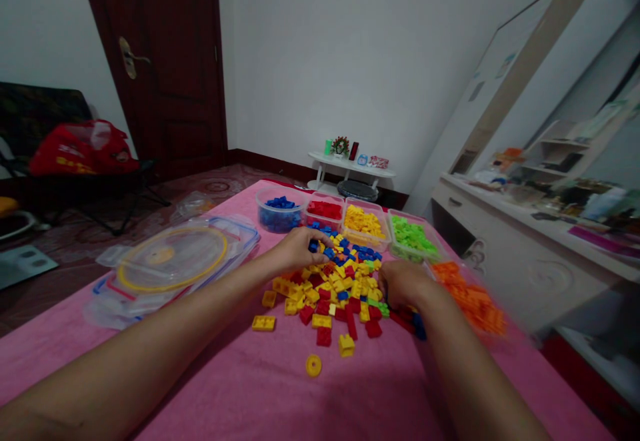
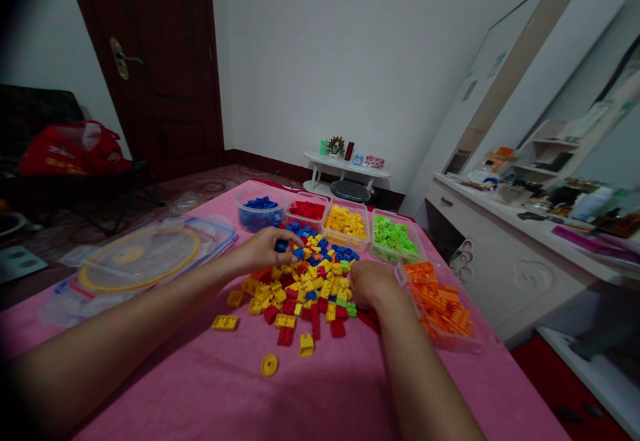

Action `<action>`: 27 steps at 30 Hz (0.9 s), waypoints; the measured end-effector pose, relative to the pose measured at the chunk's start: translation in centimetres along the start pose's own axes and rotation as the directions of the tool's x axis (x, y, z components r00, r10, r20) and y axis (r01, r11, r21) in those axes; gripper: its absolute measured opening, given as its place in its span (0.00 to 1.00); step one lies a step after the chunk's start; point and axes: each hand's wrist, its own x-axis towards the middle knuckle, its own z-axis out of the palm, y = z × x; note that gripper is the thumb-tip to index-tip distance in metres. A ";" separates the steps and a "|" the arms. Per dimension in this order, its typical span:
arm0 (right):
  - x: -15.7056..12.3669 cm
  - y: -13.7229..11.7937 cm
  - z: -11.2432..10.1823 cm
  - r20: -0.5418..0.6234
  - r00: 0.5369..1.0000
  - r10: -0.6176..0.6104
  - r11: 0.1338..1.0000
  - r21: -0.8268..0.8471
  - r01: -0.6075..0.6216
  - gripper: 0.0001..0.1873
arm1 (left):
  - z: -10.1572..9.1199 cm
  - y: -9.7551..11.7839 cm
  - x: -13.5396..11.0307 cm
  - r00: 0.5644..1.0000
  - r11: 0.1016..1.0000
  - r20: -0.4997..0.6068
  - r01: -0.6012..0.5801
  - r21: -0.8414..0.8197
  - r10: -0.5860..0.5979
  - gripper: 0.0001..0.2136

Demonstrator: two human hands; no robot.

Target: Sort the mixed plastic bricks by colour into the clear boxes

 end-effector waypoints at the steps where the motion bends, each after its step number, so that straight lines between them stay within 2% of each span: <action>1: -0.1 -0.1 -0.1 -0.007 1.000 0.008 1.000 0.003 -0.008 0.14 | 0.0 0.1 0.0 1.000 1.000 0.013 -0.007 -0.010 0.007 0.17; 5: -0.5 -0.5 -0.7 -0.015 0.999 0.043 0.999 -0.016 -0.043 0.13 | 0.3 -0.1 -0.1 0.997 0.999 0.055 -0.045 -0.002 0.045 0.17; 8: -0.7 -0.7 -1.1 0.021 0.998 0.064 0.998 -0.015 -0.064 0.14 | 0.6 -0.4 0.1 0.998 0.998 0.041 -0.046 -0.052 0.048 0.16; 10: -0.6 -0.6 -1.1 0.036 0.998 0.056 0.998 -0.005 -0.056 0.14 | 0.6 -0.4 0.1 0.999 0.984 0.043 -0.024 -0.176 0.032 0.14; 12: -0.3 -0.4 -0.7 0.049 0.998 0.039 0.999 0.002 -0.039 0.14 | 0.6 0.0 0.1 0.997 0.931 0.070 0.044 -0.361 -0.020 0.13; 14: 0.1 0.0 -0.2 0.055 0.998 0.015 1.000 0.008 -0.015 0.14 | 0.5 0.5 -0.1 0.984 0.814 0.133 0.172 -0.554 -0.118 0.14; 16: 0.4 0.5 0.1 0.035 0.999 -0.006 1.000 0.012 0.005 0.12 | 0.3 1.1 -0.3 0.953 0.630 0.234 0.303 -0.715 -0.193 0.14; 18: 0.4 1.0 0.1 -0.033 0.999 -0.009 1.000 0.012 0.009 0.10 | 0.2 1.5 -0.4 0.917 0.430 0.346 0.398 -0.810 -0.197 0.12; 20: 0.1 1.2 -0.5 -0.138 0.990 -0.011 0.999 0.041 0.017 0.08 | 0.3 1.9 -0.5 0.881 0.288 0.436 0.472 -0.833 -0.184 0.10; 22: -0.5 0.9 -1.4 -0.256 0.966 -0.040 0.989 0.128 0.075 0.05 | 0.5 2.2 -0.6 0.832 0.212 0.522 0.553 -0.805 -0.188 0.12; 24: -1.3 -0.1 -2.4 -0.379 0.921 -0.091 0.949 0.246 0.195 0.05 | 0.9 2.4 -0.7 0.792 0.165 0.589 0.610 -0.775 -0.161 0.16; 27: -2.3 -2.2 -3.4 -0.549 0.821 -0.154 0.805 0.412 0.427 0.06 | 1.4 2.8 -0.9 0.764 0.104 0.644 0.644 -0.758 -0.034 0.24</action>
